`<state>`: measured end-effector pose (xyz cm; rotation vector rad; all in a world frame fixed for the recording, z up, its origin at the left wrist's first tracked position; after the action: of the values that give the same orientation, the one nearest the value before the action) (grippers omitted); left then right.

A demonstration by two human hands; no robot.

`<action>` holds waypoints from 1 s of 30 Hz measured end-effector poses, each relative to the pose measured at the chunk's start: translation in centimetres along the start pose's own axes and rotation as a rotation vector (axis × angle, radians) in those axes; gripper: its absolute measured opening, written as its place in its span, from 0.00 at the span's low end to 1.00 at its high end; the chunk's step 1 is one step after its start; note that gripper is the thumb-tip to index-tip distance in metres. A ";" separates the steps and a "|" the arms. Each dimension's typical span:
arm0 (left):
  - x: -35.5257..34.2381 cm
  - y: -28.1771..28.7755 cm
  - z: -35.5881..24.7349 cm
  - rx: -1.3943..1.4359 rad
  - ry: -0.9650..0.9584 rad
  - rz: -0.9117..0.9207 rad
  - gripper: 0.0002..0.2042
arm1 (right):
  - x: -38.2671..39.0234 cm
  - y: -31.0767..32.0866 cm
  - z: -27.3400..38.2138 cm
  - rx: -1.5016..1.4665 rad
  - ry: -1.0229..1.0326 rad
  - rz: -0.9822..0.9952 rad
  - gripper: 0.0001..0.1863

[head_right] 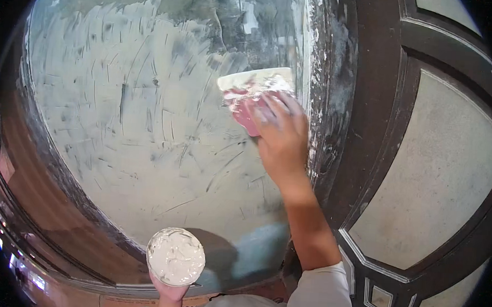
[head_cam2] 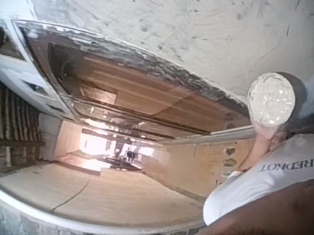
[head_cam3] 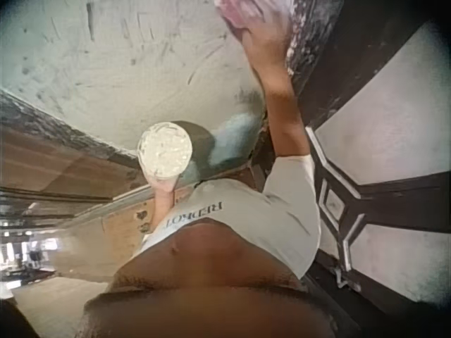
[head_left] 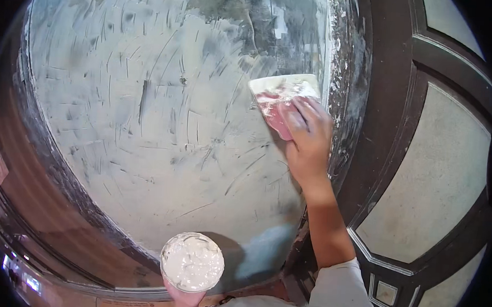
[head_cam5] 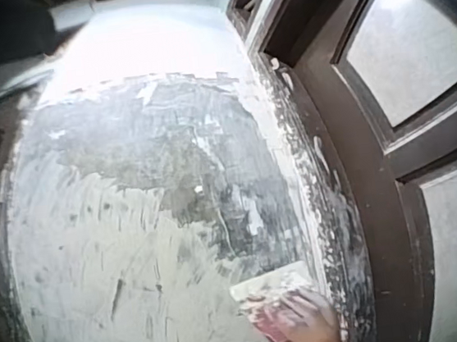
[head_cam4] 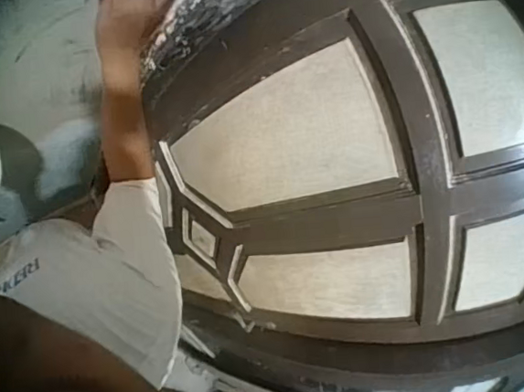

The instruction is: The person applies plaster to a wall surface using a spreader, repeatedly dipping the spreader into a tub of white plaster held in the other hand.

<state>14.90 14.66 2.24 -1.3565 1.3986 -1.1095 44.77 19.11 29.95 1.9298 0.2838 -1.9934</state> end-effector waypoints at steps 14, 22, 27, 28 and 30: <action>1.3 -0.6 -0.7 -0.493 -0.251 0.343 0.31 | 11.7 3.1 -6.1 -0.710 -0.856 -0.096 0.14; 1.0 1.5 1.5 0.009 -0.018 -0.041 0.32 | 15.1 -0.4 -7.2 -0.953 -1.099 0.007 0.12; 0.8 2.2 -0.4 -0.814 -0.328 0.229 0.31 | 10.8 -1.5 -6.3 -1.014 -0.931 0.097 0.11; 0.7 2.3 -0.3 -0.745 -0.293 0.207 0.32 | 10.5 -2.0 -6.7 -1.014 -0.933 0.094 0.11; 0.6 2.3 0.0 -0.433 -0.154 0.099 0.32 | 10.3 -3.5 -7.3 -1.045 -0.958 0.123 0.13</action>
<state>14.35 14.07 -0.04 -1.6153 1.6295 -0.6410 50.05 23.90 19.01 0.3048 0.7068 -1.8384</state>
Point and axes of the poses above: each hand's wrist, its own x-axis away from the middle knuckle, its own y-axis out of the back of the hand, z = x × y, the point moved 8 cm from there along -x, towards the middle knuckle, and after that the axes turned 6 degrees about -y, right-handed, at the moved point
